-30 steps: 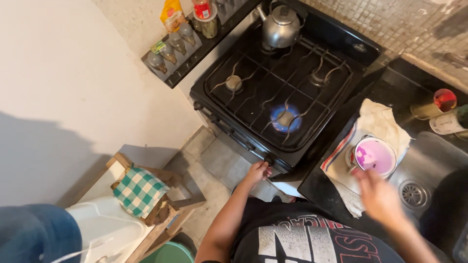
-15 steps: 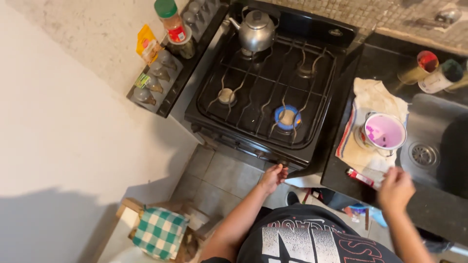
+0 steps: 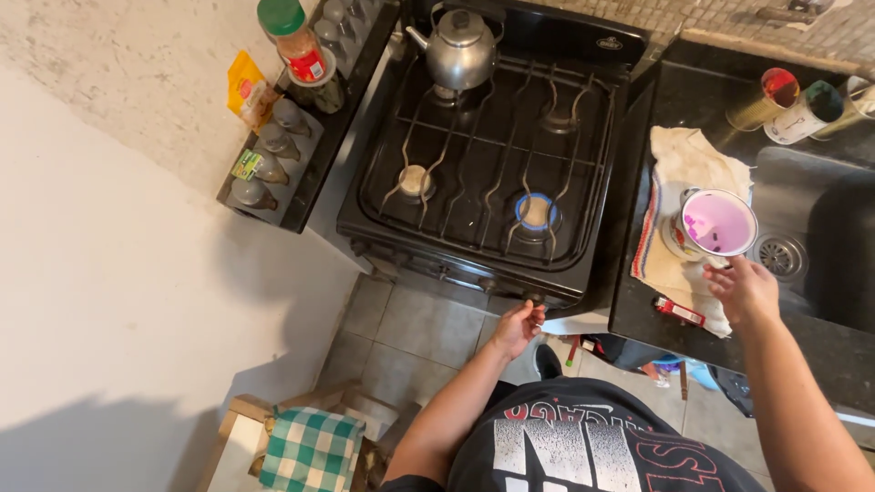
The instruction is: Preparing wax mixtures, cutting paper, and melting wax on a stove for candle production
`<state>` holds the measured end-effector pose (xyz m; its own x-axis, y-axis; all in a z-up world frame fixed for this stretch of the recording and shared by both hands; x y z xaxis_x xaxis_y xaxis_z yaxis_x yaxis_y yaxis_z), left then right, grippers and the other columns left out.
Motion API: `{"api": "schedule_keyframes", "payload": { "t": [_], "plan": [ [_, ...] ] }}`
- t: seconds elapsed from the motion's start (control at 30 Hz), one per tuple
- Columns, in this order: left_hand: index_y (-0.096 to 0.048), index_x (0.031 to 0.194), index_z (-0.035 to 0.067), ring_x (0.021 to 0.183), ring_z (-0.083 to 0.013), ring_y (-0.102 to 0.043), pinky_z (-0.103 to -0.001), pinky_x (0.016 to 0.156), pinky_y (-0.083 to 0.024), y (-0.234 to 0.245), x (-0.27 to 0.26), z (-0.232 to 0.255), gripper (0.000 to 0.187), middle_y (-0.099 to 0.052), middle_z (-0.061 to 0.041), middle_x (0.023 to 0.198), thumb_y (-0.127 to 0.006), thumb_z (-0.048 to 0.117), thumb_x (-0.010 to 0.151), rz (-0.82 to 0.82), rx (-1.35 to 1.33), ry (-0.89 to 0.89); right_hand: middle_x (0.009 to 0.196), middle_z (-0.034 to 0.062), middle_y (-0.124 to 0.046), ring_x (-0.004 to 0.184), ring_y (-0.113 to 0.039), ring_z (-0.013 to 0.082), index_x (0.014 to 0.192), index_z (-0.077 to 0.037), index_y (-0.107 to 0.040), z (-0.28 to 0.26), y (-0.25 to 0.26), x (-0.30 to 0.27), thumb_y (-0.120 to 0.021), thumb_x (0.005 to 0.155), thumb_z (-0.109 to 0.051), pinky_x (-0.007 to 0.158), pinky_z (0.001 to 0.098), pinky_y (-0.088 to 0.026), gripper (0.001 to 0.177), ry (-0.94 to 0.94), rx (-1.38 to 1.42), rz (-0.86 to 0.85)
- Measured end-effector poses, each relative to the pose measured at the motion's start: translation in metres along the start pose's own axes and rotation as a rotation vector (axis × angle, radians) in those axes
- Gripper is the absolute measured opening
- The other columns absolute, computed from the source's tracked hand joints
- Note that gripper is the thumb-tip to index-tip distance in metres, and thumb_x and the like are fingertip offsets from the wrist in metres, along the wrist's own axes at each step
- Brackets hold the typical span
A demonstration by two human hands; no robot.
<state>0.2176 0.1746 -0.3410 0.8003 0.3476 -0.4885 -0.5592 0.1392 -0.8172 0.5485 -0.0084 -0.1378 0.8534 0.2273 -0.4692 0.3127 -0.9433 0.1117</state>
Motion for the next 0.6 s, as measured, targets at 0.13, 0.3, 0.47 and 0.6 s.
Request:
{"api": "schedule_keyframes", "payload": {
  "t": [0.13,0.3,0.47,0.6],
  "plan": [
    [-0.073,0.105,0.0,0.074,-0.0127,-0.066,-0.023,0.054,-0.042,-0.001,-0.004,0.001,0.022,-0.072,-0.008,0.084,-0.061,0.019,0.105,-0.022,0.0,0.007,0.118,0.0344,-0.065,0.102,-0.078,0.0349,0.133,0.011,-0.044,-0.015,-0.002,-0.013,-0.059,0.107,-0.012,0.093,0.0382,-0.071,0.038,-0.025,0.133,-0.008],
    [-0.072,0.105,0.001,0.073,-0.0127,-0.066,-0.023,0.054,-0.042,-0.001,-0.004,0.0,0.022,-0.072,-0.008,0.084,-0.063,0.021,0.105,-0.002,-0.011,0.019,0.123,0.0287,-0.064,0.102,-0.078,0.0283,0.131,0.008,-0.049,-0.049,-0.027,-0.059,-0.059,0.108,-0.015,0.094,0.0294,-0.072,0.035,-0.006,0.079,0.02],
    [-0.072,0.104,0.002,0.075,-0.0127,-0.066,-0.022,0.054,-0.043,0.005,0.004,-0.005,0.022,-0.07,-0.007,0.083,-0.065,0.023,0.103,-0.017,-0.03,0.021,0.109,0.0228,-0.07,0.094,-0.077,0.0303,0.112,-0.004,-0.052,-0.018,-0.085,-0.077,-0.068,0.101,-0.012,0.091,0.0344,-0.067,0.021,0.092,0.136,-0.084],
    [-0.075,0.109,0.005,0.071,-0.0198,-0.069,-0.023,0.052,-0.043,0.014,0.015,-0.013,0.028,-0.076,-0.012,0.084,-0.062,0.03,0.107,0.002,0.018,-0.006,0.089,0.0188,-0.062,0.081,-0.075,0.0402,0.102,-0.001,-0.051,0.008,-0.161,-0.105,-0.062,0.101,-0.002,0.077,0.0529,-0.067,0.011,0.157,0.233,-0.197]
  ]
}}
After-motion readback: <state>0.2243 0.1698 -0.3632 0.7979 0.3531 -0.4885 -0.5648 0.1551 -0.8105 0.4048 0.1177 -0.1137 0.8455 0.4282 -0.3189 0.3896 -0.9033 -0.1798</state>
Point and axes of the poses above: each hand's wrist, its own x-axis towards the middle knuckle, its own y-axis out of the back of the hand, z = x × y, the point moved 2 cm from there along x, towards the middle knuckle
